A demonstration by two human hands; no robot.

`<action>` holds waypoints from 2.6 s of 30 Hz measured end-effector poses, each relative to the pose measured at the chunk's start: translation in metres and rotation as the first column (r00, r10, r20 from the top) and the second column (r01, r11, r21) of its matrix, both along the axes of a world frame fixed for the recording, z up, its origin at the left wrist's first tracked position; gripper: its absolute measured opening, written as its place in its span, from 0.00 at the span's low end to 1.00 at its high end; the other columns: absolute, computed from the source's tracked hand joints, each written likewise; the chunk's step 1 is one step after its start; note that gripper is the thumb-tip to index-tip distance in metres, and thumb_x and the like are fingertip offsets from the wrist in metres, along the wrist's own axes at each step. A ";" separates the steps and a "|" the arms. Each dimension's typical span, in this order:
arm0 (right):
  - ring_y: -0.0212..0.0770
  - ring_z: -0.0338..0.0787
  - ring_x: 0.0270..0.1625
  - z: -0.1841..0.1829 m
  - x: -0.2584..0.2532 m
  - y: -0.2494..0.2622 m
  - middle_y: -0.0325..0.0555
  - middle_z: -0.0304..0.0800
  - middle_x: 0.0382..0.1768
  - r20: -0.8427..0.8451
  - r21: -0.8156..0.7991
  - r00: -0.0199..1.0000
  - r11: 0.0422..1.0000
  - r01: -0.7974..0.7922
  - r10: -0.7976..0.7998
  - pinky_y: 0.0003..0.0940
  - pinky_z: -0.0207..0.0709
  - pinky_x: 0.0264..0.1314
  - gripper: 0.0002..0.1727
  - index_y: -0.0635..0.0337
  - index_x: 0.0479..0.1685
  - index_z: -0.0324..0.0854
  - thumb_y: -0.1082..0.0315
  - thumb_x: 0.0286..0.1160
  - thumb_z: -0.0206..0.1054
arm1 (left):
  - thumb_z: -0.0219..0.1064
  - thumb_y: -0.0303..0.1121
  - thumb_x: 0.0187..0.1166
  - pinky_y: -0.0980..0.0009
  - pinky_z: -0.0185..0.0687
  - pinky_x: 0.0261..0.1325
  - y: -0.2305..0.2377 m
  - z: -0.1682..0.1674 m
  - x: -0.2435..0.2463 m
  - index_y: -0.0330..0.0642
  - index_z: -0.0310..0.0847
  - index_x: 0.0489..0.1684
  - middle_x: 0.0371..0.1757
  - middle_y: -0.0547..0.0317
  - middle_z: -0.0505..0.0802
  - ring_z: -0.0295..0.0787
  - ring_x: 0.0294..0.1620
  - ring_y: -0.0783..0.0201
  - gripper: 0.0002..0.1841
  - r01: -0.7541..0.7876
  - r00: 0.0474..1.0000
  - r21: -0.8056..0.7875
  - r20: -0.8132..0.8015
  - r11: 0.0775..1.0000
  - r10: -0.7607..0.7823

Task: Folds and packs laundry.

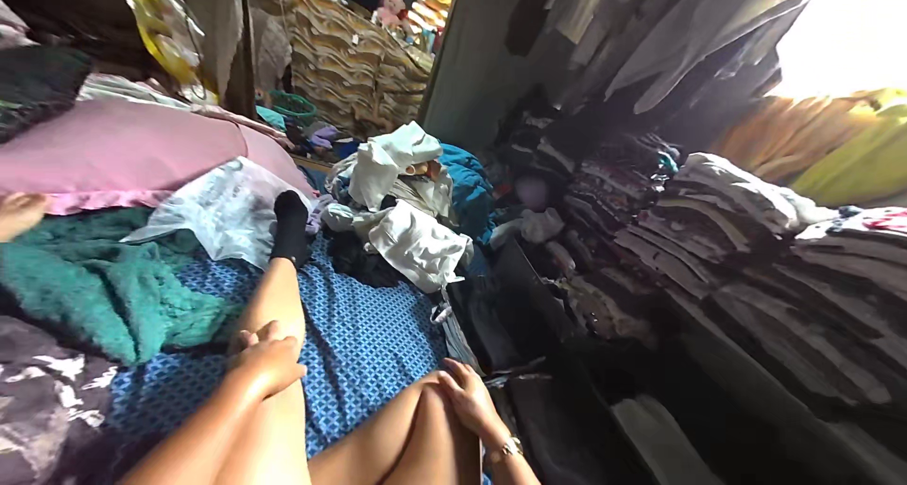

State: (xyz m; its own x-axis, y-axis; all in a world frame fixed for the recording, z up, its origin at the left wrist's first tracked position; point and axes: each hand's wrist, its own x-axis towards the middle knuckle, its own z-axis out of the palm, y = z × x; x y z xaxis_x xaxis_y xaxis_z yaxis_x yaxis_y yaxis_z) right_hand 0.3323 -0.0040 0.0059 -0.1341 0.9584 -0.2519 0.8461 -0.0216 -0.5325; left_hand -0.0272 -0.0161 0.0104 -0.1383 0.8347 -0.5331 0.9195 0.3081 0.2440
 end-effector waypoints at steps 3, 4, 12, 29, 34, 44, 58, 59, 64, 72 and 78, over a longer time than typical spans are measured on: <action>0.60 0.77 0.79 0.018 -0.040 0.025 0.57 0.82 0.74 0.286 -0.276 0.934 0.952 -0.134 0.214 0.66 0.67 0.79 0.33 0.54 0.72 0.83 0.38 0.86 0.54 | 0.66 0.58 0.80 0.24 0.47 0.84 0.014 -0.003 -0.002 0.43 0.55 0.93 0.95 0.30 0.42 0.41 0.91 0.19 0.45 0.036 0.999 -0.090 -0.019 0.995 -0.038; 0.62 0.81 0.76 0.021 -0.049 0.032 0.60 0.85 0.69 0.336 -0.345 0.897 0.924 -0.166 0.287 0.70 0.70 0.74 0.34 0.56 0.67 0.84 0.37 0.85 0.53 | 0.67 0.59 0.79 0.24 0.49 0.82 0.017 -0.002 -0.002 0.45 0.53 0.94 0.95 0.31 0.39 0.40 0.90 0.18 0.46 0.037 0.999 -0.105 -0.029 0.994 -0.041; 0.66 0.78 0.77 0.006 -0.128 0.057 0.69 0.81 0.71 0.399 -0.666 0.638 0.686 -0.292 0.659 0.73 0.65 0.75 0.35 0.71 0.65 0.82 0.42 0.86 0.57 | 0.81 0.53 0.61 0.18 0.67 0.63 0.056 -0.021 -0.003 0.71 0.46 0.96 0.97 0.40 0.34 0.37 0.89 0.17 0.57 -0.168 0.978 -0.069 -0.138 0.983 0.157; 0.33 0.84 0.23 -0.060 -0.156 0.116 0.37 0.91 0.29 0.297 -0.865 0.795 0.502 -0.010 0.529 0.35 0.80 0.33 0.18 0.53 0.43 0.89 0.46 0.78 0.68 | 0.89 0.47 0.53 0.34 0.79 0.66 0.166 -0.052 -0.057 0.67 0.31 0.98 0.89 0.27 0.61 0.68 0.81 0.26 0.70 -0.365 0.919 0.052 -0.138 0.929 0.369; 0.33 0.84 0.20 -0.069 -0.153 0.124 0.35 0.91 0.25 0.252 -0.892 0.826 0.452 -0.004 0.505 0.35 0.79 0.29 0.17 0.51 0.38 0.90 0.47 0.79 0.67 | 0.87 0.38 0.56 0.36 0.80 0.65 0.184 -0.065 -0.057 0.72 0.56 0.92 0.88 0.27 0.61 0.68 0.81 0.26 0.56 -0.442 0.882 0.107 -0.131 0.891 0.453; 0.32 0.81 0.16 -0.062 -0.156 0.124 0.34 0.89 0.19 0.251 -0.910 0.814 0.414 0.015 0.523 0.32 0.76 0.23 0.20 0.50 0.29 0.86 0.44 0.80 0.65 | 0.59 0.38 0.85 0.34 0.78 0.65 0.187 -0.062 -0.074 0.54 0.63 0.89 0.81 0.23 0.71 0.78 0.72 0.26 0.30 -0.397 0.906 0.283 -0.030 0.873 0.422; 0.32 0.81 0.13 -0.060 -0.155 0.125 0.35 0.88 0.17 0.235 -0.921 0.843 0.387 0.034 0.484 0.31 0.76 0.19 0.22 0.51 0.25 0.83 0.45 0.80 0.66 | 0.75 0.38 0.73 0.30 0.78 0.61 0.189 -0.068 -0.068 0.67 0.69 0.86 0.87 0.26 0.63 0.68 0.78 0.22 0.36 -0.339 0.929 0.289 -0.045 0.895 0.366; 0.32 0.81 0.13 -0.061 -0.155 0.125 0.35 0.88 0.17 0.234 -0.920 0.841 0.390 0.030 0.488 0.32 0.76 0.19 0.22 0.51 0.25 0.83 0.45 0.79 0.67 | 0.79 0.39 0.69 0.31 0.79 0.60 0.189 -0.069 -0.068 0.67 0.68 0.86 0.86 0.25 0.63 0.69 0.77 0.22 0.40 -0.322 0.932 0.282 -0.071 0.904 0.355; 0.33 0.82 0.14 -0.061 -0.154 0.126 0.34 0.88 0.18 0.244 -0.917 0.831 0.397 0.030 0.500 0.32 0.76 0.20 0.22 0.51 0.25 0.83 0.44 0.80 0.66 | 0.75 0.26 0.70 0.33 0.80 0.59 0.194 -0.073 -0.056 0.59 0.75 0.81 0.87 0.29 0.63 0.71 0.75 0.23 0.35 -0.306 0.918 0.278 -0.166 0.911 0.359; 0.33 0.82 0.23 -0.037 -0.157 0.116 0.40 0.88 0.27 0.234 -0.885 0.879 0.465 0.016 0.416 0.33 0.78 0.31 0.18 0.59 0.38 0.85 0.51 0.82 0.66 | 0.77 0.36 0.72 0.34 0.78 0.64 0.191 -0.071 -0.063 0.49 0.83 0.73 0.88 0.27 0.61 0.70 0.76 0.24 0.26 -0.307 0.934 0.279 -0.097 0.910 0.344; 0.33 0.82 0.14 -0.056 -0.157 0.125 0.35 0.89 0.17 0.251 -0.923 0.839 0.381 0.057 0.483 0.32 0.76 0.20 0.23 0.50 0.24 0.83 0.43 0.81 0.65 | 0.73 0.34 0.77 0.35 0.78 0.64 0.192 -0.072 -0.065 0.57 0.84 0.69 0.92 0.30 0.53 0.67 0.78 0.23 0.21 -0.251 0.947 0.219 -0.147 0.943 0.286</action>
